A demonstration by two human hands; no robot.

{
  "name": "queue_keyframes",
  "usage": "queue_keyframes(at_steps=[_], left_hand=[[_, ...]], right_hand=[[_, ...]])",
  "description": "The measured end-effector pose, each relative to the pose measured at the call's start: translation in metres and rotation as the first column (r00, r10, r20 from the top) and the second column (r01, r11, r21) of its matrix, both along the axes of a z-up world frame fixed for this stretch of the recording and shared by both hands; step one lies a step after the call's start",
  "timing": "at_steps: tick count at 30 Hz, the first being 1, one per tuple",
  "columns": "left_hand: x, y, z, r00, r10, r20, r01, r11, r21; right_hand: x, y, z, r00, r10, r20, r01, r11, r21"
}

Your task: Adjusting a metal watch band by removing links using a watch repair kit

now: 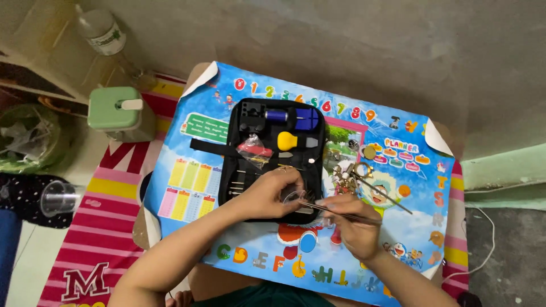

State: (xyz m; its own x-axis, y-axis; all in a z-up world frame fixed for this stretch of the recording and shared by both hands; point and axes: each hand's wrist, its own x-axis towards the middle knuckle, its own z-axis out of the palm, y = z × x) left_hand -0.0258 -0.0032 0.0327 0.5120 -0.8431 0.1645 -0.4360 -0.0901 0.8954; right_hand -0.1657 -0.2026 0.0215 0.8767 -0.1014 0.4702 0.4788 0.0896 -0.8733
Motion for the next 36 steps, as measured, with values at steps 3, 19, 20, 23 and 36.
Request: queue_keyframes(at_steps=[3, 19, 20, 23, 36], left_hand=[[0.0, -0.002, -0.009, 1.0, 0.018, -0.02, -0.018, 1.0, -0.01], [0.01, -0.003, -0.033, 0.843, 0.272, -0.464, -0.318, 0.948, -0.022], [0.011, -0.004, -0.034, 0.844, 0.268, -0.465, -0.314, 0.949, -0.023], [0.01, -0.004, -0.034, 0.817, 0.274, -0.507, -0.321, 0.947, -0.006], [0.01, -0.005, -0.02, 0.827, 0.309, -0.469, -0.324, 0.945, 0.05]], right_hand=[[0.007, 0.004, 0.003, 0.993, -0.119, -0.028, 0.116, 0.989, -0.087], [0.017, -0.016, -0.003, 0.912, -0.376, -0.166, 0.324, 0.905, -0.274], [0.017, -0.014, -0.006, 0.91, -0.381, -0.166, 0.328, 0.904, -0.275], [0.017, -0.01, -0.01, 0.926, -0.319, -0.2, 0.265, 0.929, -0.259], [0.021, -0.018, -0.027, 0.877, -0.322, -0.356, 0.245, 0.938, -0.245]])
